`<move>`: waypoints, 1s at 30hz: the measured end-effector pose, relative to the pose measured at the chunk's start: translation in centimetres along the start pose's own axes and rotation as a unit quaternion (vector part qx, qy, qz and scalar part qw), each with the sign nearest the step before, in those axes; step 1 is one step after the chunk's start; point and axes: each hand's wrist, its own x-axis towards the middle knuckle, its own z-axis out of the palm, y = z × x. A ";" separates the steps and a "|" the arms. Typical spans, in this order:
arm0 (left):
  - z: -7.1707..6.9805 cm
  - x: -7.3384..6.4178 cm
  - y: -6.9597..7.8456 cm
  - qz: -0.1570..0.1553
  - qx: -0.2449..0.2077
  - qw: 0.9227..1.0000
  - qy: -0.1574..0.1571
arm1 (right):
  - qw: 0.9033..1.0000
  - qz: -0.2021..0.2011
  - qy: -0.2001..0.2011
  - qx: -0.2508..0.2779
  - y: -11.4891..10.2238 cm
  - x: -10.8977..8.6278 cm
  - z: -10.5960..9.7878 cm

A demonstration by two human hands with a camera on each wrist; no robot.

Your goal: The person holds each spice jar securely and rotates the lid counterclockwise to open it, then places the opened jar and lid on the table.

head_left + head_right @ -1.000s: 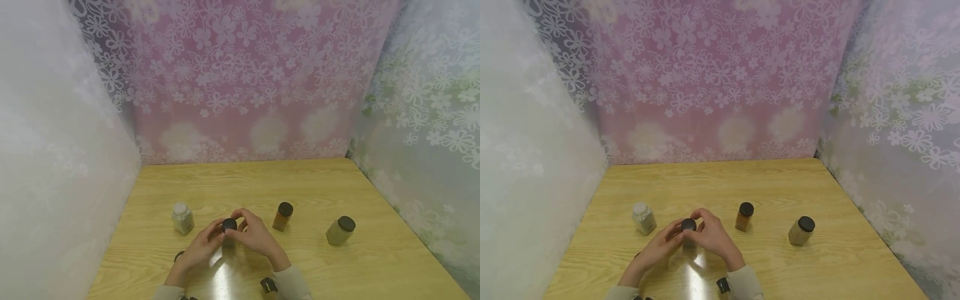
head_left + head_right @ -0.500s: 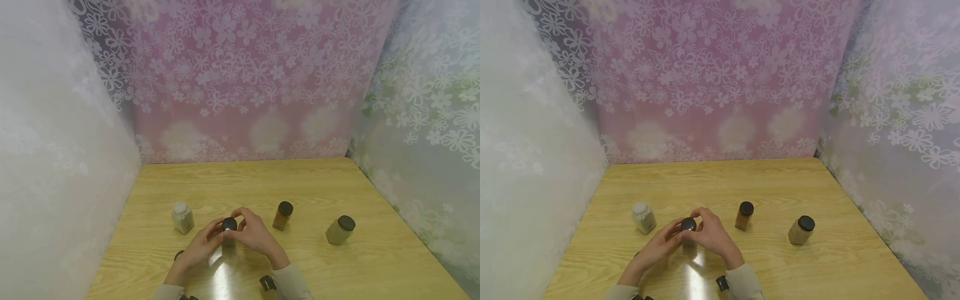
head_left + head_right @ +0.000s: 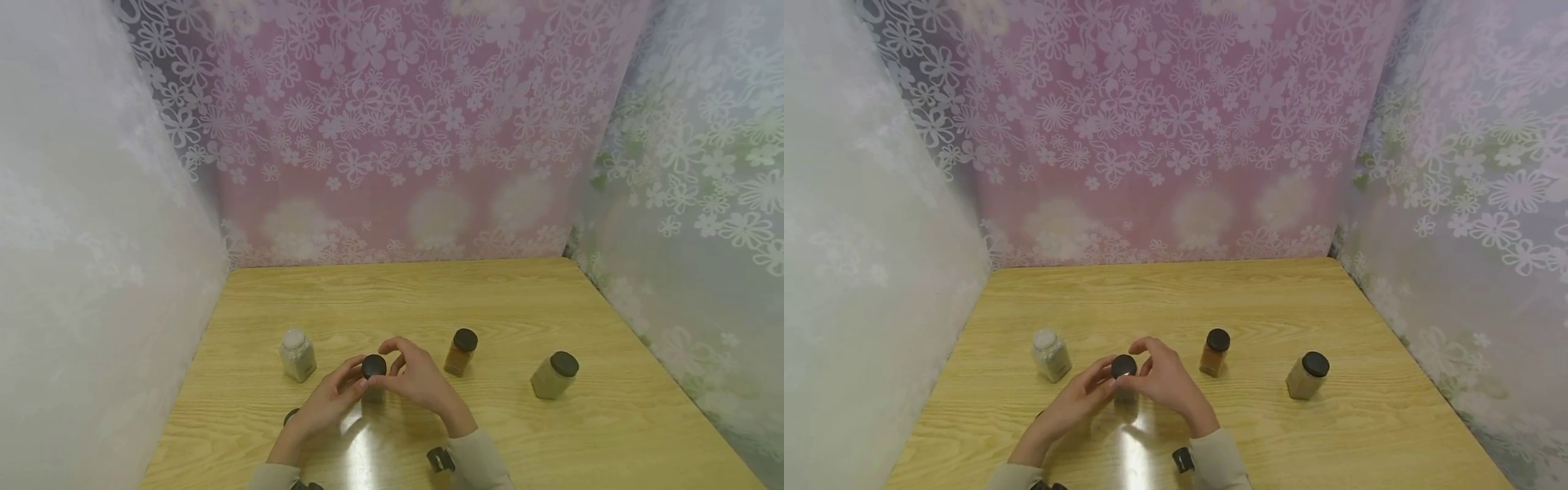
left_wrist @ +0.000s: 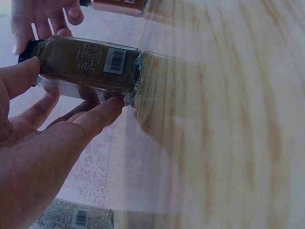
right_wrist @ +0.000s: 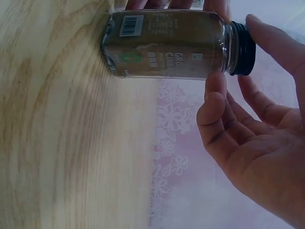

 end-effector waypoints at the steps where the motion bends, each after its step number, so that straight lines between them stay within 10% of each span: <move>1: 0.0 0.0 0.0 -0.002 -0.003 1.000 0.000 | 1.000 0.004 -0.001 0.002 0.0 0.0 0.0; 30: 0.1 0.1 -0.2 0.001 -0.007 1.000 -0.001 | 1.000 -0.001 -0.012 -0.026 -0.2 0.1 -0.3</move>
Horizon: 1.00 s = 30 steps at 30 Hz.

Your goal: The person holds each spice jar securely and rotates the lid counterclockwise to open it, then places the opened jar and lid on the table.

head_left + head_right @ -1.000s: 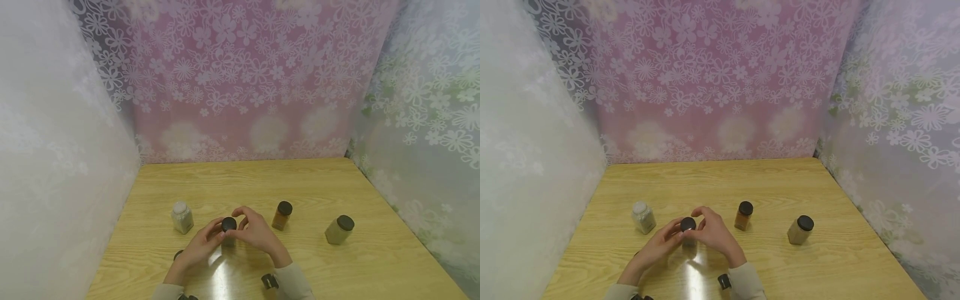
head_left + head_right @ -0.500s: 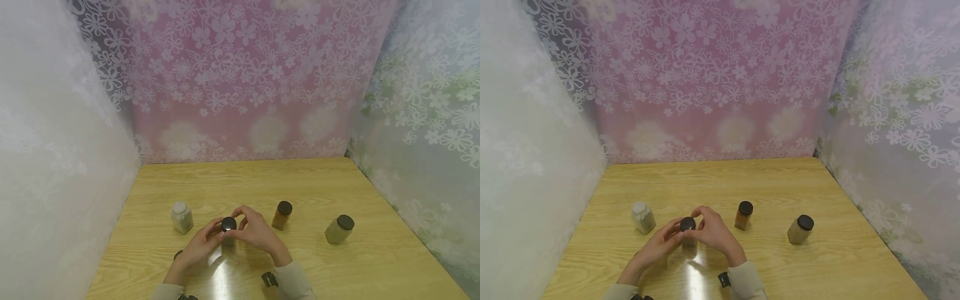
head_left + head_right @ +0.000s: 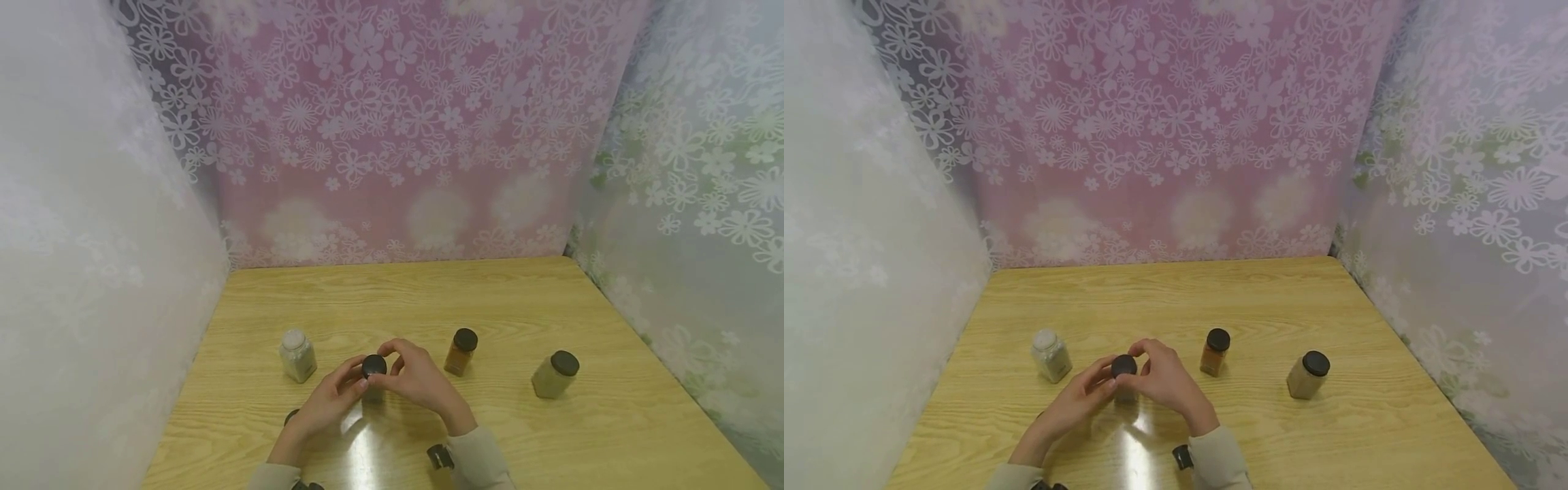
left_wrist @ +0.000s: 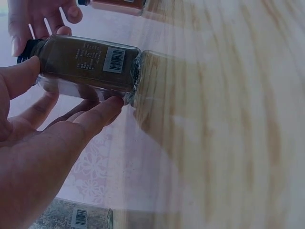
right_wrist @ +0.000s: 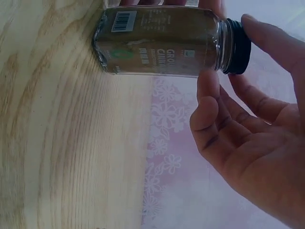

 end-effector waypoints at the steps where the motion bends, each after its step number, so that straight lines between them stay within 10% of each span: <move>1: 0.0 0.0 0.0 0.001 -0.001 1.000 0.000 | 1.000 -0.003 0.000 -0.001 0.0 0.0 0.0; 30: 0.1 0.0 -0.1 -0.009 0.020 1.000 0.010 | 1.000 -0.011 0.005 0.000 0.5 -0.1 0.6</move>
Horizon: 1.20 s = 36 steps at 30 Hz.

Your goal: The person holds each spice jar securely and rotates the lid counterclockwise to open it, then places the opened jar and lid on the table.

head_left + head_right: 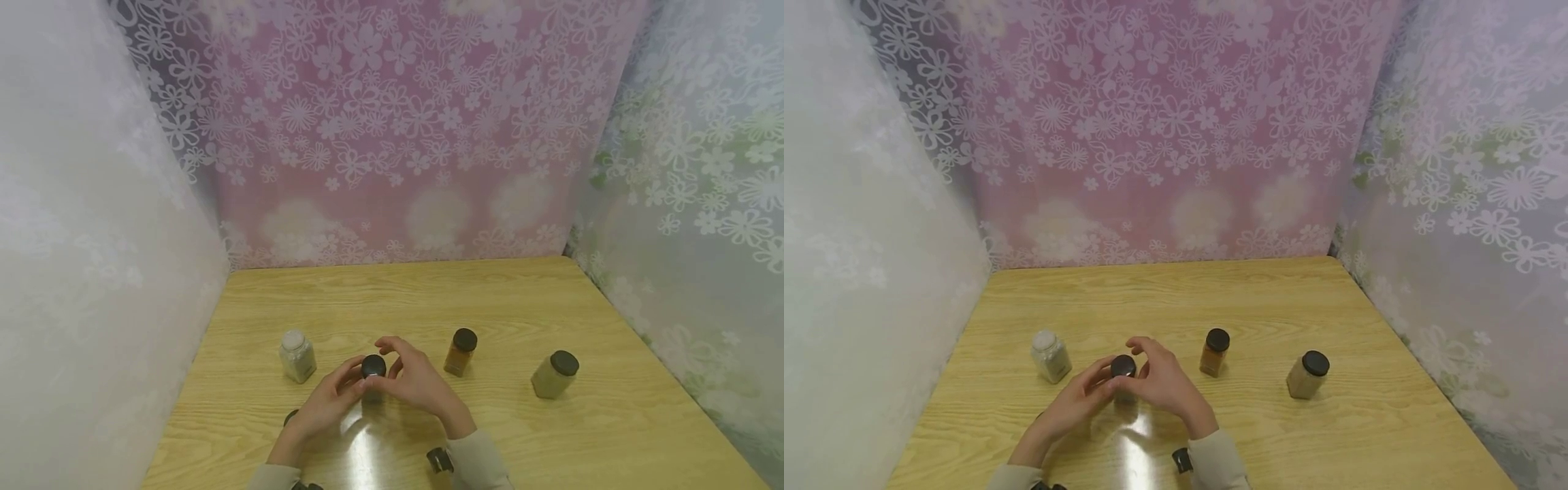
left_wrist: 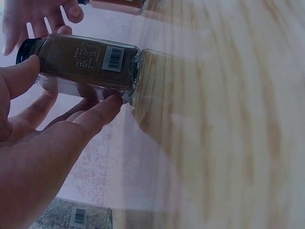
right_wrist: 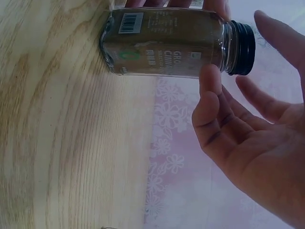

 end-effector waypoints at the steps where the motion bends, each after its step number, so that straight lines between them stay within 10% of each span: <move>1: 0.0 0.0 0.0 0.000 -0.001 1.000 0.000 | 1.000 -0.001 0.002 0.000 0.0 0.0 0.0; 36: -0.2 -0.1 0.1 0.024 -0.007 1.000 -0.016 | 1.000 -0.016 0.009 -0.024 -0.6 0.2 0.4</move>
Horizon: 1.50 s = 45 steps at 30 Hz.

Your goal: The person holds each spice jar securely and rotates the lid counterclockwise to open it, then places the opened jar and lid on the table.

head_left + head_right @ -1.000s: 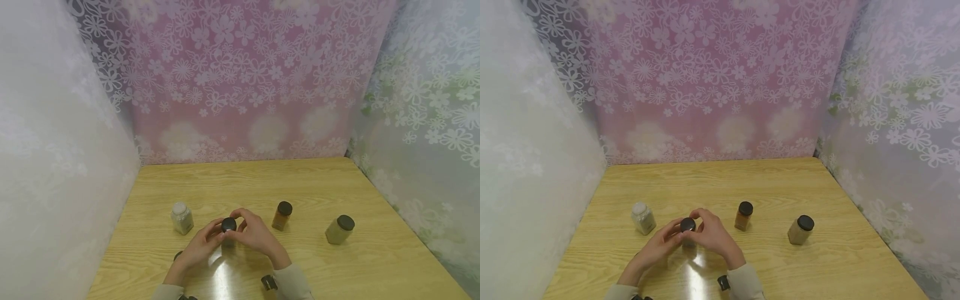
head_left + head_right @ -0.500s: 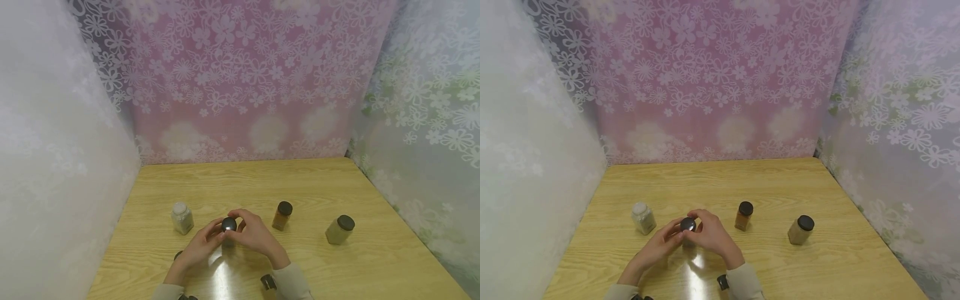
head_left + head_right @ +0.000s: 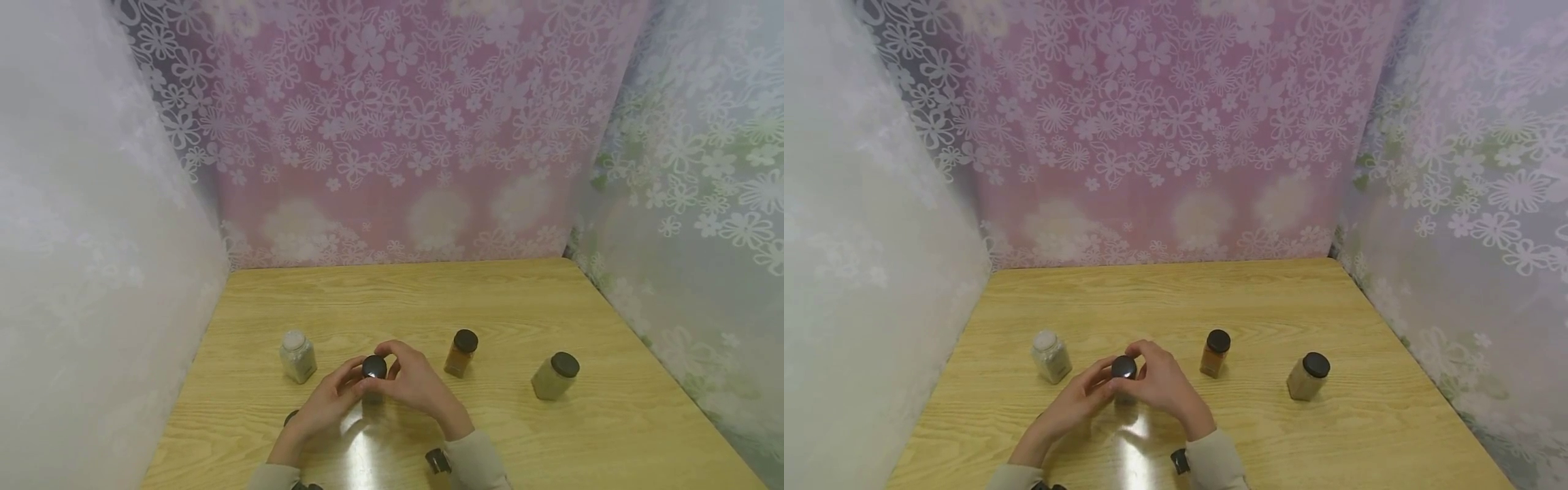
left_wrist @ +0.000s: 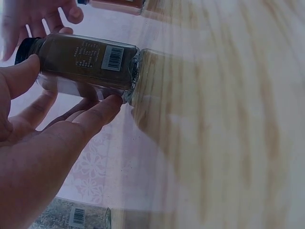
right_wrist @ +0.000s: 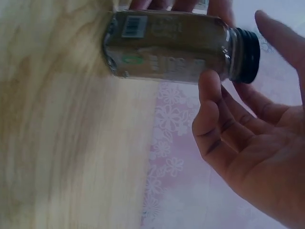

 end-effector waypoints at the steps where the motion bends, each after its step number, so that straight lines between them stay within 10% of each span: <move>1: 0.0 0.0 0.0 0.002 0.000 1.000 -0.001 | 1.000 -0.001 0.002 -0.001 0.0 0.0 0.1; 45: 0.0 0.0 0.0 0.000 0.006 1.000 0.006 | 1.000 0.003 0.006 -0.019 -0.5 -0.2 0.3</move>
